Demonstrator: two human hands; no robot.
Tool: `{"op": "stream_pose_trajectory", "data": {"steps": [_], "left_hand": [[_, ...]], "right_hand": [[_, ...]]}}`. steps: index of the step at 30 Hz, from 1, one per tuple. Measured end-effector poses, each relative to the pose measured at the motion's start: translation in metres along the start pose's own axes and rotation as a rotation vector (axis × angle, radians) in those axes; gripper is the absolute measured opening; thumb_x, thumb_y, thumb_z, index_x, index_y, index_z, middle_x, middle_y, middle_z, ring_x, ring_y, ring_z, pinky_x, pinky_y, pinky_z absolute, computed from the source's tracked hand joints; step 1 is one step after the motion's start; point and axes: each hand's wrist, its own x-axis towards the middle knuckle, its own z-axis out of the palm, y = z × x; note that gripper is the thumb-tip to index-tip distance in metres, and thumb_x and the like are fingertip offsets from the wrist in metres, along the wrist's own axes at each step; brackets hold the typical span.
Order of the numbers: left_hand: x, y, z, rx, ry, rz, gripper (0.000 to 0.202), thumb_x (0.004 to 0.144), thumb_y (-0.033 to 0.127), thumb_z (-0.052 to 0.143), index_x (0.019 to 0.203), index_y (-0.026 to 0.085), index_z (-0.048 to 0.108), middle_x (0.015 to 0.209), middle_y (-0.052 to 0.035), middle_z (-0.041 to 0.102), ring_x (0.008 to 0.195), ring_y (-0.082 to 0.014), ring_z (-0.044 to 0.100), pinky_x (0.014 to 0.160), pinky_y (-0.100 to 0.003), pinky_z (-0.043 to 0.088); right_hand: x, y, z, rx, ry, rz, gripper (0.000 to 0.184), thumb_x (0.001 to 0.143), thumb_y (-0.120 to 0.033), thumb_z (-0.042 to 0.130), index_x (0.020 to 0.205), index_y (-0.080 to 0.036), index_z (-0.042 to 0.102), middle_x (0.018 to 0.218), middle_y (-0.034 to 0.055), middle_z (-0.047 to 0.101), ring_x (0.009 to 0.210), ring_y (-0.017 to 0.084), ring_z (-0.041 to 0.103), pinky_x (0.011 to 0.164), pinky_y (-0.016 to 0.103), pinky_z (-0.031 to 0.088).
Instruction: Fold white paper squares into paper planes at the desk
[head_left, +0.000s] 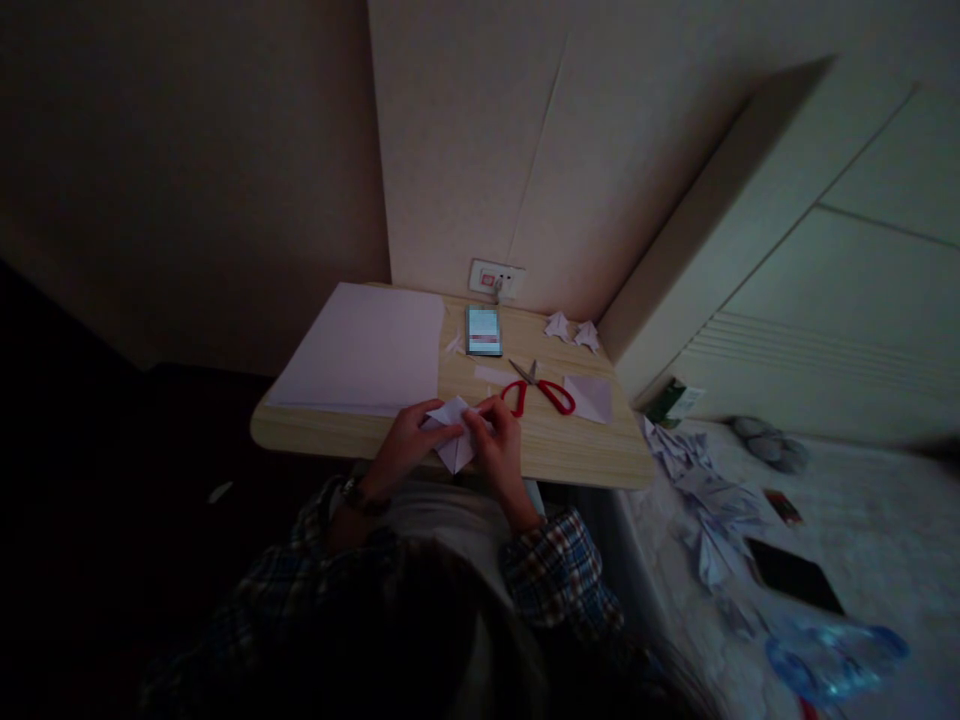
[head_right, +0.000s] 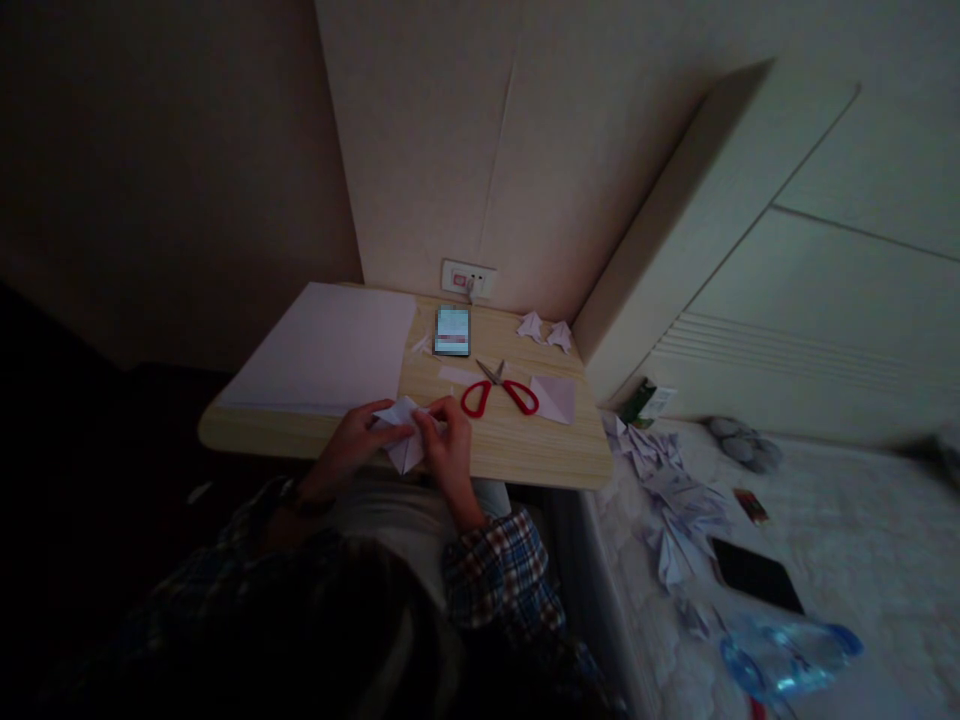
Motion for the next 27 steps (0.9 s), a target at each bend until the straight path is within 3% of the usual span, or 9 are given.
{"op": "stream_pose_trajectory", "data": {"steps": [11,27], "left_hand": [[0.0000,-0.0008,-0.0002,-0.033,-0.016,0.003,0.033,0.058,0.040,0.076,0.073,0.014,0.064,0.062,0.0009,0.063,0.056,-0.0148,0.056,0.053,-0.023,0.043],[-0.0006,0.0026,0.0027,0.073,0.000,0.026,0.036,0.057,0.044,0.075,0.072,0.012,0.069,0.065,-0.0020,0.069,0.063,-0.0190,0.060,0.057,-0.025,0.045]], "right_hand": [[0.0019,-0.0042,0.0008,0.028,-0.065,0.026,0.016,0.079,-0.032,0.060,0.072,-0.020,0.053,0.068,-0.0030,0.051,0.065,0.013,0.047,0.060,0.026,0.037],[-0.0011,-0.0028,-0.0003,-0.003,0.019,0.020,0.025,0.082,-0.038,0.054,0.065,-0.021,0.047,0.062,-0.0038,0.045,0.060,0.013,0.042,0.055,0.026,0.033]]}}
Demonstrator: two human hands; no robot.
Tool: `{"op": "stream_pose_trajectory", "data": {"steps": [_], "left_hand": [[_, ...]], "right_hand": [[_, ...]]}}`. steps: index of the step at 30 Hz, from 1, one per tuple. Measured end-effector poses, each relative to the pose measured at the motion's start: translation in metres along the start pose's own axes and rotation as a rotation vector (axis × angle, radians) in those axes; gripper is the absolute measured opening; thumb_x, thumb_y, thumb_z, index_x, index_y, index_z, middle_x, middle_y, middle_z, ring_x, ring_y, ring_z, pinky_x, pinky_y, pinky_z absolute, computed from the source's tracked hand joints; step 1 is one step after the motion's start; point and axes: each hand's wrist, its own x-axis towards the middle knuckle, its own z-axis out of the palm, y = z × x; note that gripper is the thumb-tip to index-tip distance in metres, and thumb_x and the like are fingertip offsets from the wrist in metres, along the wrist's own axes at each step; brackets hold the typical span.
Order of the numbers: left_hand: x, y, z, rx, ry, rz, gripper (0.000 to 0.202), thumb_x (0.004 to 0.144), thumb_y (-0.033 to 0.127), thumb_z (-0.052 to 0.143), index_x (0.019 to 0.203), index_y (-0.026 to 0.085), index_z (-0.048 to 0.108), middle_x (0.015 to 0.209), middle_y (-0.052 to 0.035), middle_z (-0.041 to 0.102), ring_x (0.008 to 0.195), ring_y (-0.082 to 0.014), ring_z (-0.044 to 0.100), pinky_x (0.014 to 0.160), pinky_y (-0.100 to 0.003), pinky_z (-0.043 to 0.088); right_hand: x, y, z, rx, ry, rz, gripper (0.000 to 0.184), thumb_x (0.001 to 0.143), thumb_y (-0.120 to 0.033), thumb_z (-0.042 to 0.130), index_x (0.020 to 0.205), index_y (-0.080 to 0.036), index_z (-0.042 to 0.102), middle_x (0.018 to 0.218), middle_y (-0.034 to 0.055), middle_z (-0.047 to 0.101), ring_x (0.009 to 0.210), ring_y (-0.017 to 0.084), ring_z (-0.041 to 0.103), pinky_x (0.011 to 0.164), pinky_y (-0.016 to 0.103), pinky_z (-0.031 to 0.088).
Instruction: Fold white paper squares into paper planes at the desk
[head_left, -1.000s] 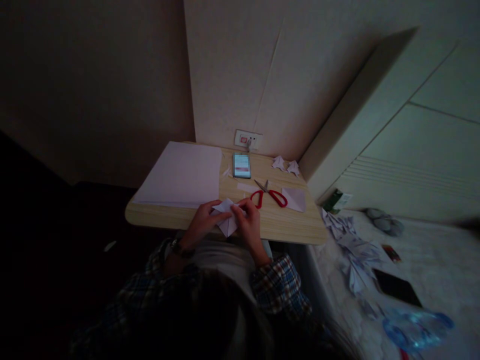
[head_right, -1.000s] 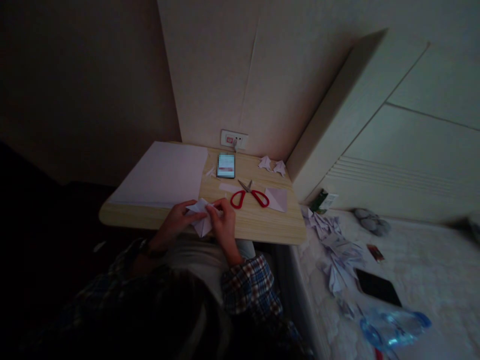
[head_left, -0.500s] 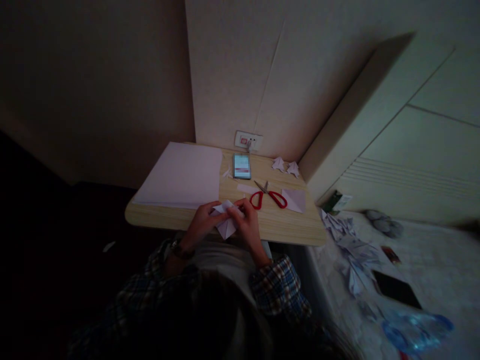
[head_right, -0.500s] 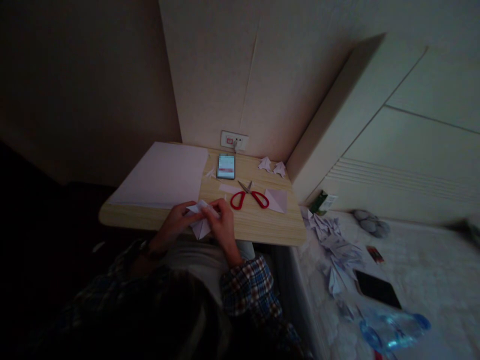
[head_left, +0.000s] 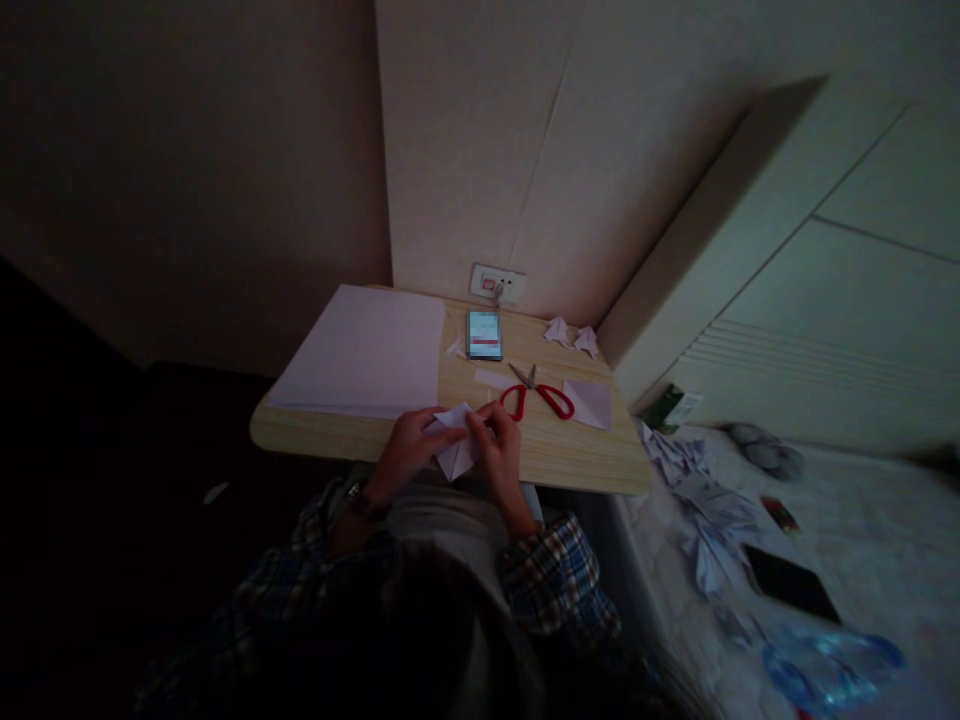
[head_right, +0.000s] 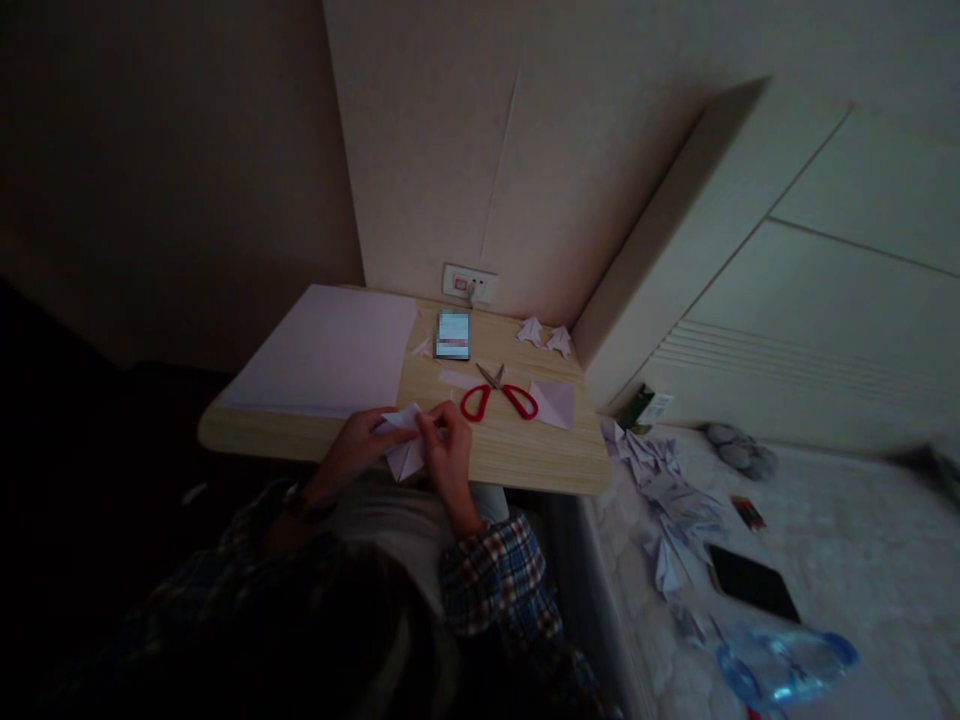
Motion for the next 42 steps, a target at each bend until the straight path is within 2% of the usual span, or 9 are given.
{"op": "stream_pose_trajectory", "data": {"steps": [4,8,17,22,26,29,34,37,42], "left_hand": [[0.0010,-0.0017,-0.0006,0.023,0.000,0.020,0.035,0.057,0.042,0.075,0.073,0.012,0.072,0.068,-0.0032,0.071,0.065,-0.0204,0.061,0.060,-0.027,0.046],[0.0023,-0.0068,-0.0021,-0.029,-0.016,-0.007,0.037,0.059,0.043,0.074,0.078,0.012,0.072,0.069,-0.0030,0.070,0.066,-0.0199,0.060,0.059,-0.027,0.046],[0.0006,-0.0055,-0.0036,-0.066,0.021,0.025,0.037,0.070,0.050,0.059,0.054,0.016,0.057,0.052,0.0028,0.052,0.056,-0.0140,0.046,0.055,-0.024,0.037],[0.0012,-0.0061,-0.0041,-0.086,0.015,0.063,0.035,0.073,0.047,0.058,0.057,0.015,0.061,0.056,0.0017,0.057,0.059,-0.0150,0.050,0.059,-0.025,0.040],[0.0016,-0.0071,-0.0040,-0.070,-0.032,0.010,0.029,0.063,0.042,0.071,0.068,0.014,0.068,0.062,0.0015,0.063,0.060,-0.0154,0.054,0.057,-0.024,0.042],[0.0007,-0.0070,-0.0035,-0.112,-0.062,-0.029,0.035,0.060,0.039,0.076,0.080,0.012,0.071,0.073,-0.0014,0.069,0.067,-0.0176,0.059,0.062,-0.025,0.046],[0.0000,-0.0059,-0.0020,-0.225,0.065,-0.022,0.043,0.057,0.045,0.077,0.082,0.012,0.069,0.077,-0.0040,0.071,0.071,-0.0195,0.062,0.065,-0.027,0.048],[0.0013,-0.0067,-0.0015,-0.265,0.135,-0.021,0.042,0.056,0.044,0.079,0.081,0.012,0.067,0.077,-0.0042,0.071,0.071,-0.0190,0.062,0.065,-0.027,0.048],[0.0009,-0.0074,0.0003,-0.211,0.079,0.020,0.031,0.059,0.037,0.076,0.079,0.014,0.068,0.077,-0.0027,0.071,0.074,-0.0196,0.063,0.068,-0.027,0.048]], "right_hand": [[0.0007,0.0030,-0.0009,0.010,0.019,0.019,0.033,0.088,-0.040,0.045,0.061,-0.022,0.042,0.059,-0.0041,0.041,0.056,0.013,0.039,0.052,0.026,0.031],[0.0025,0.0044,-0.0006,0.025,-0.020,0.000,0.023,0.084,-0.037,0.053,0.069,-0.020,0.052,0.066,-0.0020,0.051,0.063,0.014,0.047,0.056,0.025,0.037],[0.0021,0.0030,0.0004,-0.014,-0.006,0.038,0.024,0.080,-0.038,0.057,0.065,-0.021,0.050,0.059,-0.0037,0.047,0.059,0.013,0.044,0.052,0.024,0.034],[0.0023,0.0045,0.0000,-0.020,0.009,0.012,0.025,0.080,-0.038,0.058,0.064,-0.020,0.049,0.060,-0.0037,0.047,0.059,0.012,0.043,0.053,0.025,0.034],[0.0026,0.0064,0.0008,-0.003,0.018,0.036,0.025,0.079,-0.038,0.058,0.064,-0.020,0.048,0.060,-0.0041,0.046,0.059,0.012,0.043,0.054,0.025,0.034],[0.0032,0.0056,0.0012,0.029,-0.008,0.051,0.024,0.079,-0.038,0.058,0.065,-0.020,0.049,0.061,-0.0043,0.047,0.059,0.012,0.044,0.055,0.025,0.035],[0.0037,0.0037,0.0015,0.043,-0.064,0.035,0.019,0.078,-0.038,0.060,0.079,-0.020,0.056,0.072,-0.0013,0.057,0.066,0.014,0.051,0.058,0.025,0.040],[0.0029,0.0048,0.0018,0.042,-0.096,0.078,0.018,0.078,-0.037,0.061,0.078,-0.020,0.056,0.069,-0.0024,0.055,0.062,0.013,0.051,0.054,0.024,0.039],[0.0013,0.0051,0.0003,0.018,-0.021,0.056,0.019,0.080,-0.035,0.059,0.071,-0.020,0.051,0.066,-0.0038,0.051,0.062,0.012,0.047,0.056,0.023,0.037]]}}
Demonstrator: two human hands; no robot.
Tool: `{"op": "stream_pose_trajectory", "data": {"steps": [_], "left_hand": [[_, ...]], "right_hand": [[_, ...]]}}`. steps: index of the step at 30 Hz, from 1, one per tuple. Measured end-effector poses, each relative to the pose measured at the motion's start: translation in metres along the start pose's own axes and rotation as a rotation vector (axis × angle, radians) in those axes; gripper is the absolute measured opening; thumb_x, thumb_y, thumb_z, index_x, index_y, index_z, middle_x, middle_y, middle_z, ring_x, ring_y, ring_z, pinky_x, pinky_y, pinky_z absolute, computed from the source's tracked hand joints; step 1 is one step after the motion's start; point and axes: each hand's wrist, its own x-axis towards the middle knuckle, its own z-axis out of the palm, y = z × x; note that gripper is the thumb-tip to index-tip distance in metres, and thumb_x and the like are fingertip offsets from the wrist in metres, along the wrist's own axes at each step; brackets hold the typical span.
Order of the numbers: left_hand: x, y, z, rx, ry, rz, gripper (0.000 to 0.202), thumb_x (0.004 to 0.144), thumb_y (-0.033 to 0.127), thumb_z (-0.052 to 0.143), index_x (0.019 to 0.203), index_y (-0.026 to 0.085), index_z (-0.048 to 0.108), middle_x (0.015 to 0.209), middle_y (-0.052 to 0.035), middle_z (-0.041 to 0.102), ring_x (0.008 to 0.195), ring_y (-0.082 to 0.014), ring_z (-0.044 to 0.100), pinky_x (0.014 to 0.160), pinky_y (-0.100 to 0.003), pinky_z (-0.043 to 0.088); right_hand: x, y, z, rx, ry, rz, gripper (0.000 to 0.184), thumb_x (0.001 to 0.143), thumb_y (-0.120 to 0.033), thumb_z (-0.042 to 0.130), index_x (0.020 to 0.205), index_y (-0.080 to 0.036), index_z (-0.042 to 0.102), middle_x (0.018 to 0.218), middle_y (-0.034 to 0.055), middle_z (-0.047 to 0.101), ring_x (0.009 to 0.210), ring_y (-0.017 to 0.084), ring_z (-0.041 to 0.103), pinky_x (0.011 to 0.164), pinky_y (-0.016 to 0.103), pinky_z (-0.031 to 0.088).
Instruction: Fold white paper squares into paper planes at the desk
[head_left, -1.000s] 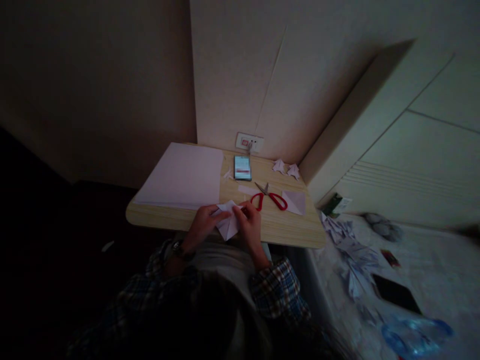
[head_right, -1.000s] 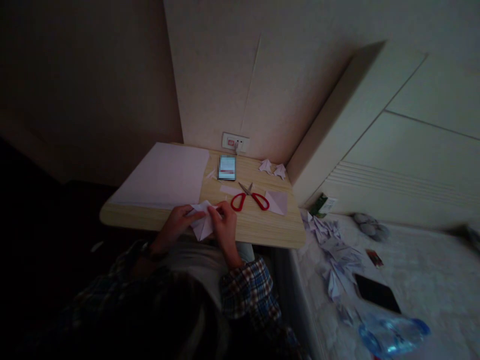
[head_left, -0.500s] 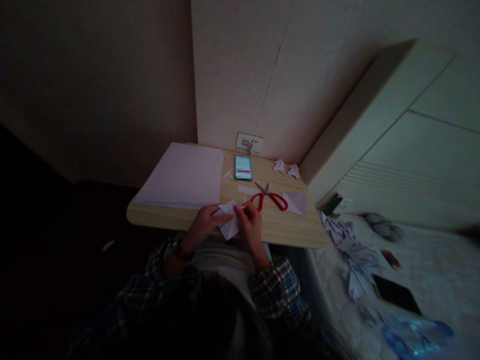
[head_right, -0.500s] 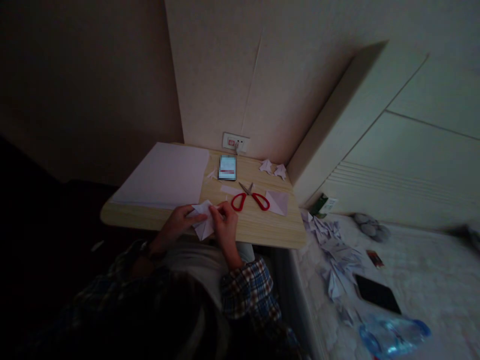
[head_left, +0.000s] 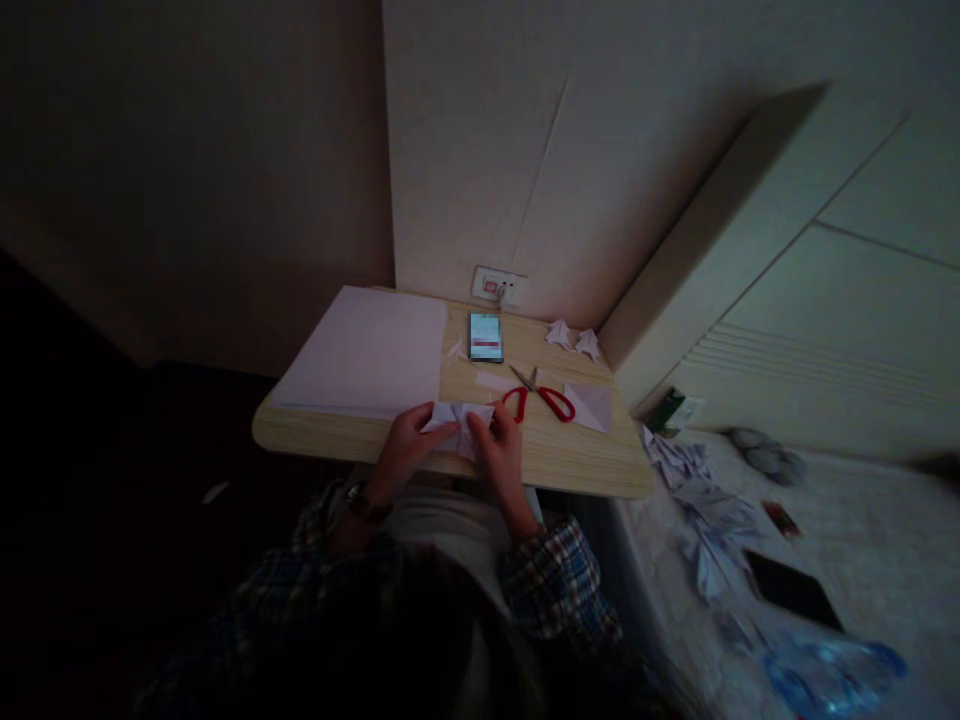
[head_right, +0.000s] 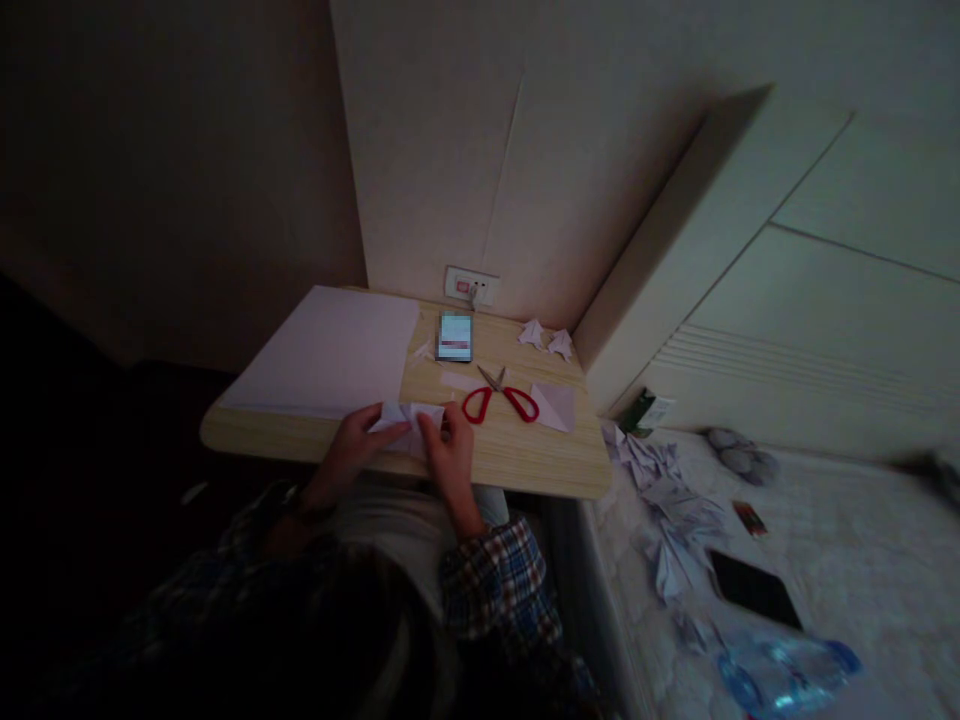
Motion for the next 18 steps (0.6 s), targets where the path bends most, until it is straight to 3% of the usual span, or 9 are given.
{"op": "stream_pose_trajectory", "data": {"steps": [9,12,15,18], "left_hand": [[0.0004,0.0037,0.0003,0.081,-0.029,-0.034,0.028,0.051,0.036,0.080,0.061,0.016,0.063,0.055,0.0033,0.060,0.055,-0.0133,0.053,0.051,-0.022,0.040],[0.0005,0.0041,0.0011,-0.005,0.028,-0.056,0.032,0.048,0.038,0.082,0.062,0.016,0.063,0.055,0.0035,0.060,0.054,-0.0128,0.052,0.050,-0.022,0.040],[0.0001,0.0024,0.0009,-0.124,0.108,-0.058,0.034,0.050,0.036,0.083,0.070,0.014,0.065,0.062,0.0026,0.063,0.058,-0.0130,0.055,0.056,-0.023,0.043],[0.0003,0.0003,-0.0005,-0.254,0.148,-0.051,0.036,0.054,0.033,0.083,0.080,0.014,0.067,0.070,0.0010,0.067,0.065,-0.0134,0.058,0.063,-0.024,0.045]], "right_hand": [[0.0011,0.0011,-0.0010,0.036,-0.033,-0.048,0.018,0.079,-0.033,0.062,0.070,-0.020,0.053,0.065,-0.0042,0.051,0.063,0.013,0.047,0.060,0.025,0.038],[-0.0001,0.0033,-0.0001,0.102,-0.007,-0.093,0.012,0.081,-0.031,0.061,0.084,-0.020,0.056,0.078,-0.0013,0.056,0.074,0.014,0.053,0.068,0.026,0.043],[-0.0020,0.0045,0.0001,0.144,0.042,-0.155,0.025,0.081,-0.028,0.062,0.104,-0.023,0.054,0.097,0.0024,0.057,0.087,0.016,0.055,0.076,0.029,0.045],[-0.0031,0.0030,-0.0005,0.118,0.006,-0.213,0.028,0.081,-0.025,0.063,0.108,-0.025,0.055,0.104,0.0034,0.055,0.090,0.016,0.054,0.076,0.029,0.046]]}}
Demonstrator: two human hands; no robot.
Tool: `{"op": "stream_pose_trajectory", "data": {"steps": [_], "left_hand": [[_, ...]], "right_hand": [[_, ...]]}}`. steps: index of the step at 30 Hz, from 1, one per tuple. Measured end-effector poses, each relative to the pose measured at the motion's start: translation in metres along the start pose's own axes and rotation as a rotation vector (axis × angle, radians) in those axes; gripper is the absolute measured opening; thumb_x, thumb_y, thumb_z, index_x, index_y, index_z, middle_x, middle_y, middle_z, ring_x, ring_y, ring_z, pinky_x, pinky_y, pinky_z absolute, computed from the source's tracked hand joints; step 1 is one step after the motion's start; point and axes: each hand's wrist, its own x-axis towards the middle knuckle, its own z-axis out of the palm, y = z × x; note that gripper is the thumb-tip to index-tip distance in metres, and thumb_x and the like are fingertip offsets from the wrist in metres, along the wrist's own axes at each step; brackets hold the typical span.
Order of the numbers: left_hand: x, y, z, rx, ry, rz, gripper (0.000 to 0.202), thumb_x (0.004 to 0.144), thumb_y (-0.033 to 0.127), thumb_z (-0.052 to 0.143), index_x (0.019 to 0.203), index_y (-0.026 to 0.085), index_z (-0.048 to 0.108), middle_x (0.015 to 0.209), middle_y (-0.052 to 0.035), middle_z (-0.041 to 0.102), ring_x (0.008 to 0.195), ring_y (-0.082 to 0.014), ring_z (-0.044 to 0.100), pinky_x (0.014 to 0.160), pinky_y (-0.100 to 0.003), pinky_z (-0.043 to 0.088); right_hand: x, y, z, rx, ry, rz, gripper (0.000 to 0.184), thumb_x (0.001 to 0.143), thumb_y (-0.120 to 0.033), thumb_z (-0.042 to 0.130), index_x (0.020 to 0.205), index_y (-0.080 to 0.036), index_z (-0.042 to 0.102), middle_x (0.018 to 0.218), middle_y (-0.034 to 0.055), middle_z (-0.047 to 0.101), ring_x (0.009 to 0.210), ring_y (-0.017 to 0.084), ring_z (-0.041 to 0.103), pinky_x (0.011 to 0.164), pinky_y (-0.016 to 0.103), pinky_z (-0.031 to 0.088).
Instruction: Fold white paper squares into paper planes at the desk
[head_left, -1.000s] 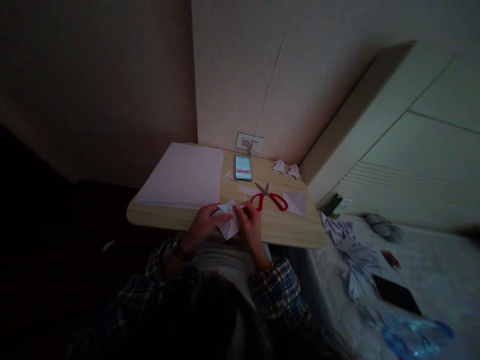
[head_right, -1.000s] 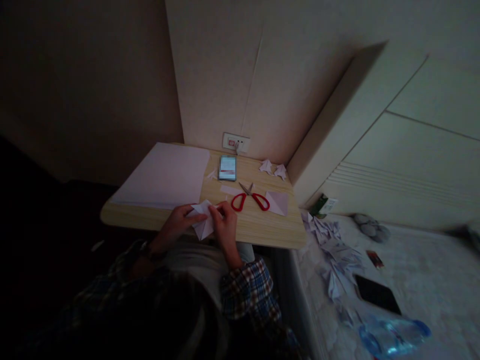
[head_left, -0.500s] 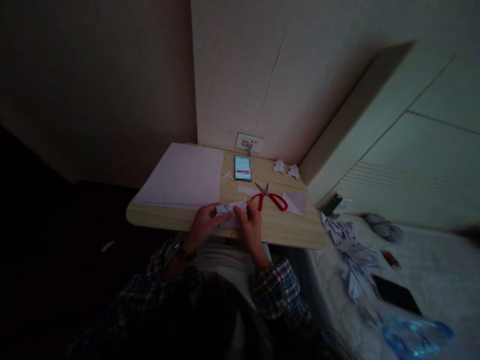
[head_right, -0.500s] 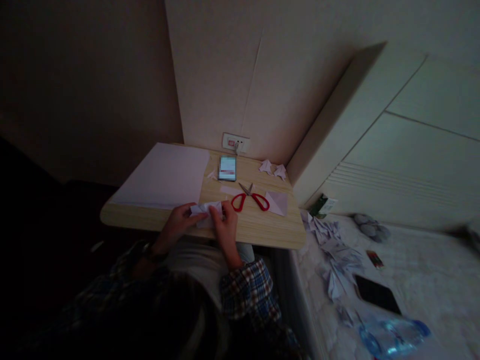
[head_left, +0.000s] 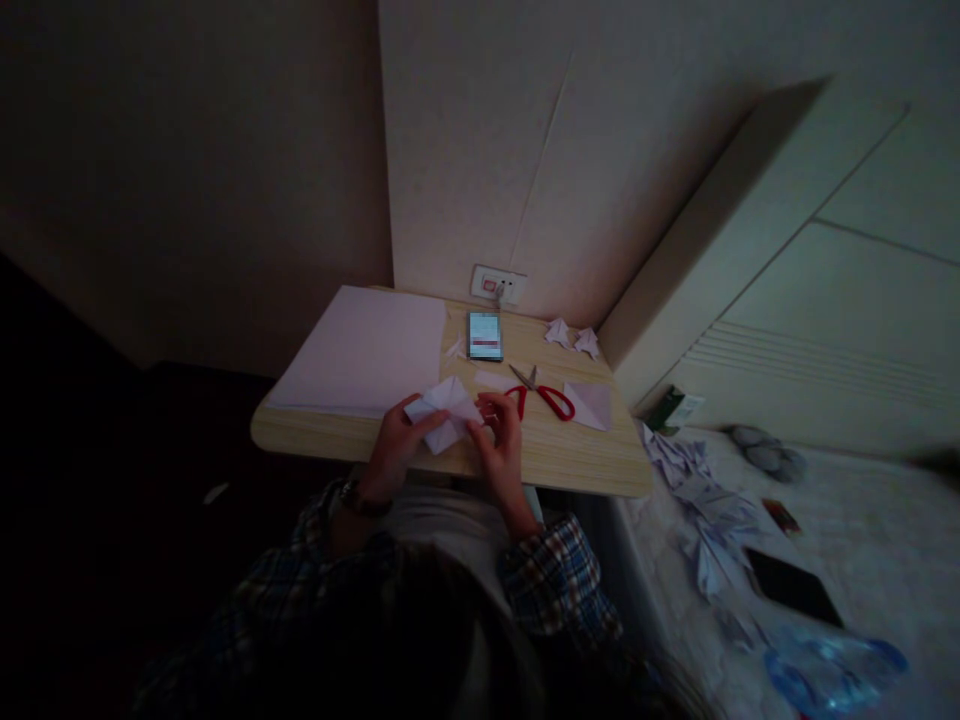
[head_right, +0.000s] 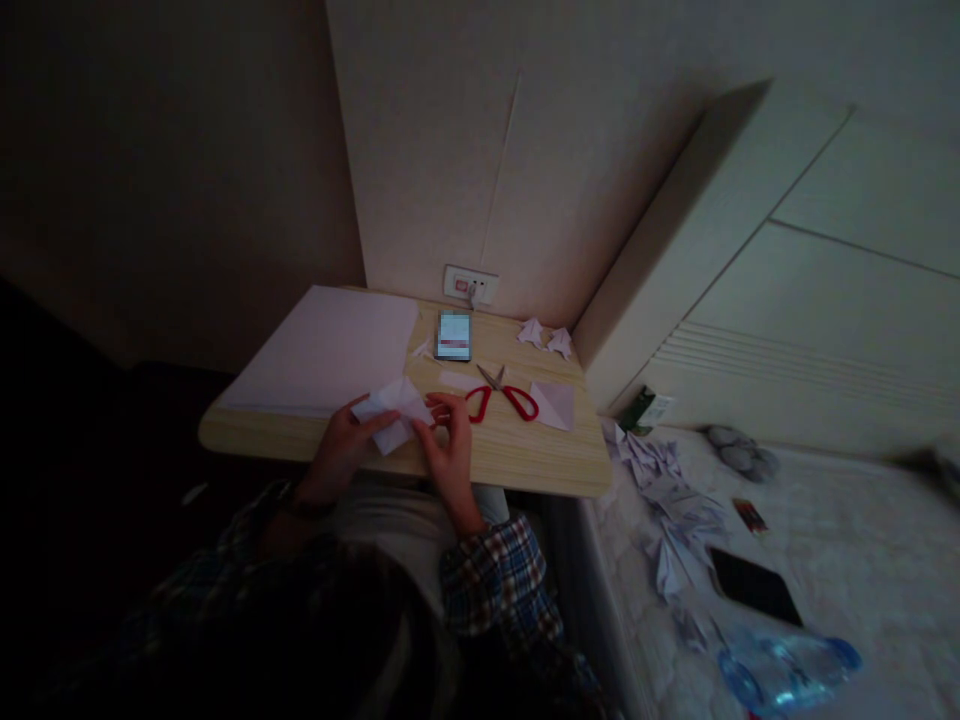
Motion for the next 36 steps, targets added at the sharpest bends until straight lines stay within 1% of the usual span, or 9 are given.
{"op": "stream_pose_trajectory", "data": {"steps": [3,5,10,16,19,22,26,29,36], "left_hand": [[0.001,0.000,-0.001,-0.124,0.015,-0.016,0.039,0.053,0.030,0.084,0.085,0.013,0.067,0.075,0.0000,0.069,0.070,-0.0141,0.060,0.069,-0.025,0.046],[0.002,-0.001,-0.001,-0.150,0.015,-0.028,0.040,0.052,0.029,0.084,0.085,0.013,0.068,0.076,-0.0004,0.069,0.071,-0.0145,0.060,0.070,-0.025,0.046],[0.003,-0.005,-0.003,-0.029,-0.025,0.016,0.034,0.055,0.029,0.083,0.081,0.014,0.068,0.072,0.0009,0.068,0.066,-0.0129,0.058,0.064,-0.023,0.044],[0.002,-0.005,-0.004,-0.011,-0.018,0.014,0.034,0.055,0.030,0.083,0.080,0.014,0.067,0.071,0.0008,0.067,0.066,-0.0142,0.058,0.064,-0.024,0.043],[0.001,-0.004,-0.003,-0.057,-0.004,0.010,0.035,0.055,0.030,0.083,0.083,0.014,0.068,0.075,-0.0004,0.069,0.069,-0.0152,0.059,0.067,-0.026,0.044],[0.001,-0.001,-0.001,-0.134,0.021,-0.015,0.037,0.054,0.029,0.083,0.084,0.014,0.068,0.078,-0.0010,0.070,0.071,-0.0154,0.060,0.069,-0.026,0.045],[-0.001,0.004,0.001,-0.201,0.014,-0.044,0.040,0.051,0.027,0.084,0.085,0.013,0.068,0.077,-0.0009,0.071,0.074,-0.0164,0.062,0.074,-0.027,0.046],[-0.002,0.007,0.001,-0.223,0.011,-0.049,0.037,0.053,0.027,0.084,0.083,0.014,0.068,0.079,-0.0011,0.071,0.077,-0.0166,0.063,0.076,-0.028,0.047],[0.002,-0.006,-0.003,-0.059,-0.002,0.007,0.036,0.057,0.031,0.081,0.085,0.014,0.067,0.076,-0.0001,0.070,0.068,-0.0145,0.060,0.067,-0.025,0.045]], "right_hand": [[0.001,-0.003,0.000,-0.047,-0.066,-0.036,0.020,0.082,-0.022,0.060,0.102,-0.025,0.058,0.104,0.0035,0.056,0.090,0.016,0.054,0.074,0.028,0.047],[0.002,-0.004,0.000,-0.072,-0.068,-0.045,0.019,0.082,-0.021,0.058,0.101,-0.024,0.058,0.104,0.0039,0.056,0.090,0.017,0.054,0.073,0.028,0.048],[0.004,-0.005,0.000,-0.150,-0.051,-0.037,0.018,0.082,-0.018,0.056,0.099,-0.023,0.060,0.101,0.0047,0.057,0.090,0.018,0.054,0.073,0.029,0.048],[0.006,-0.006,0.000,-0.179,-0.026,-0.069,0.005,0.083,-0.022,0.058,0.085,-0.022,0.063,0.093,0.0039,0.057,0.090,0.018,0.054,0.072,0.029,0.046],[0.004,-0.007,0.000,-0.160,-0.019,-0.048,0.007,0.084,-0.022,0.057,0.089,-0.022,0.062,0.095,0.0040,0.058,0.090,0.017,0.054,0.072,0.028,0.046],[0.003,-0.008,0.000,-0.123,-0.036,-0.023,0.014,0.084,-0.020,0.055,0.096,-0.022,0.060,0.099,0.0045,0.057,0.090,0.017,0.054,0.074,0.029,0.047],[0.002,-0.007,0.000,-0.085,-0.049,-0.007,0.022,0.080,-0.015,0.052,0.101,-0.021,0.058,0.100,0.0043,0.056,0.087,0.016,0.054,0.074,0.029,0.047],[0.003,-0.006,0.000,-0.076,-0.055,-0.003,0.025,0.080,-0.014,0.051,0.102,-0.022,0.057,0.101,0.0040,0.056,0.087,0.016,0.054,0.073,0.028,0.047],[0.002,-0.007,-0.001,-0.031,-0.062,-0.023,0.019,0.084,-0.022,0.050,0.102,-0.022,0.057,0.100,0.0039,0.056,0.085,0.017,0.054,0.075,0.030,0.046]]}}
